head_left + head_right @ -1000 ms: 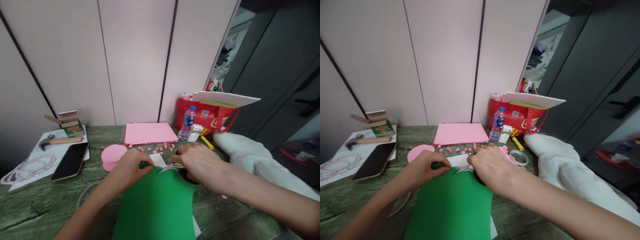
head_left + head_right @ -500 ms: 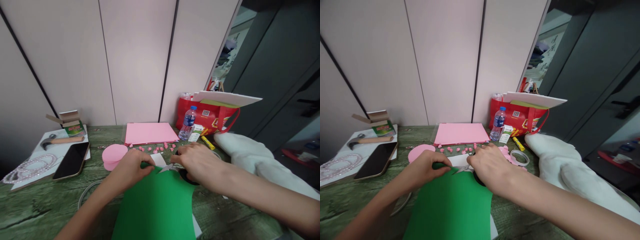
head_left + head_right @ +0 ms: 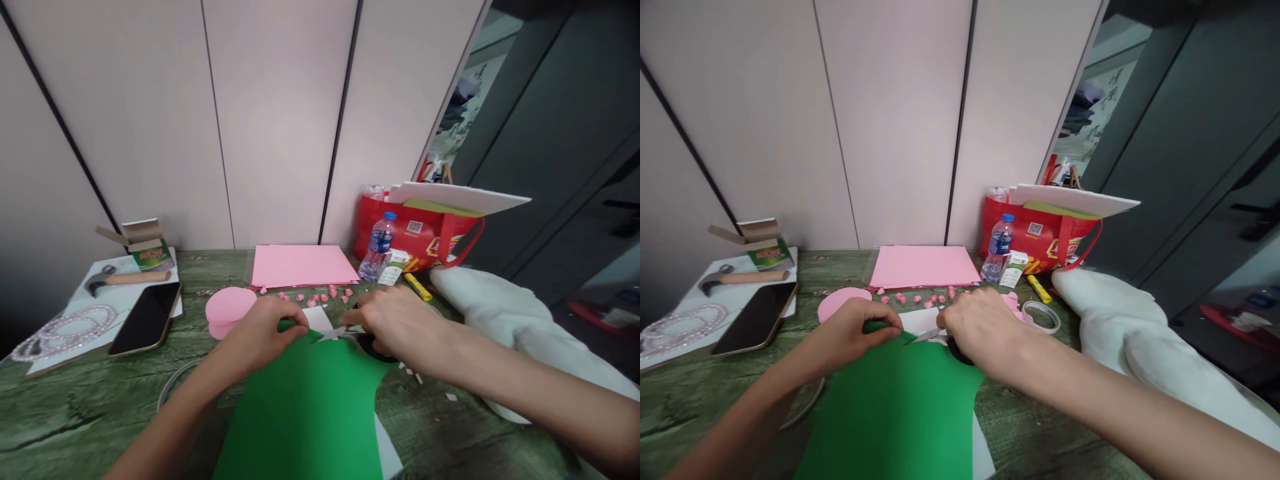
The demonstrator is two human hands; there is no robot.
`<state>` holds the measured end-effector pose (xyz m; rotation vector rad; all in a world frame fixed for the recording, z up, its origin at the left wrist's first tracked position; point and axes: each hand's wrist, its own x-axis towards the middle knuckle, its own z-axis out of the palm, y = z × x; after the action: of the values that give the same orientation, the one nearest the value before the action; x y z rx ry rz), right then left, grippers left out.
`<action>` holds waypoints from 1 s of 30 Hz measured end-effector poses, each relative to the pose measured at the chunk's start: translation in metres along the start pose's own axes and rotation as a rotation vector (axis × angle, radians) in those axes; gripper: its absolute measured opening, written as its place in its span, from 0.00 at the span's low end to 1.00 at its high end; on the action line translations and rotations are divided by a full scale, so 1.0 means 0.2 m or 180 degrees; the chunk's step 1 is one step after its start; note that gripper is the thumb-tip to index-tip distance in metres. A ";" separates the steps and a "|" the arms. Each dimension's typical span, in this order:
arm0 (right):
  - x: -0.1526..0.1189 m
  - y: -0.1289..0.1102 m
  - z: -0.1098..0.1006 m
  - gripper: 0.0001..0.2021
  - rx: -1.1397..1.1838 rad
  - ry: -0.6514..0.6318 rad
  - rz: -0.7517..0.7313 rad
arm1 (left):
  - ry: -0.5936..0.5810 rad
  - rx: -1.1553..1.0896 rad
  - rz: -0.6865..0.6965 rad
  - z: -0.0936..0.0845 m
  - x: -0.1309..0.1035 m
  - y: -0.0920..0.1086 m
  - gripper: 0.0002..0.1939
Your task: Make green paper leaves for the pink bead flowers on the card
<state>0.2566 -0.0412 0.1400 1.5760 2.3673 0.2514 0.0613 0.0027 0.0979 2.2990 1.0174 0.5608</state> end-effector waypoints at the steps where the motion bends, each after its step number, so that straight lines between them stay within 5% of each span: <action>1: 0.00 0.00 0.00 0.17 0.0019 0.0008 0.0007 | -0.0007 -0.0013 -0.0001 0.00 0.00 0.00 0.08; 9: -0.01 0.05 0.07 0.18 0.0255 0.0215 -0.0015 | -0.0039 -0.0089 -0.0047 -0.01 0.01 0.01 0.07; 17: -0.02 0.09 0.15 0.09 0.0976 0.0461 -0.0117 | 0.0014 -0.0180 0.0027 -0.01 0.01 0.01 0.06; 30: -0.05 0.09 0.19 0.03 0.1172 0.0942 -0.0189 | 0.0109 -0.0209 0.0073 -0.02 0.01 0.01 0.05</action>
<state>0.2877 -0.0433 0.1104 1.7208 2.8143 0.0362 0.0608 0.0039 0.1029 2.2532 0.9752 0.6356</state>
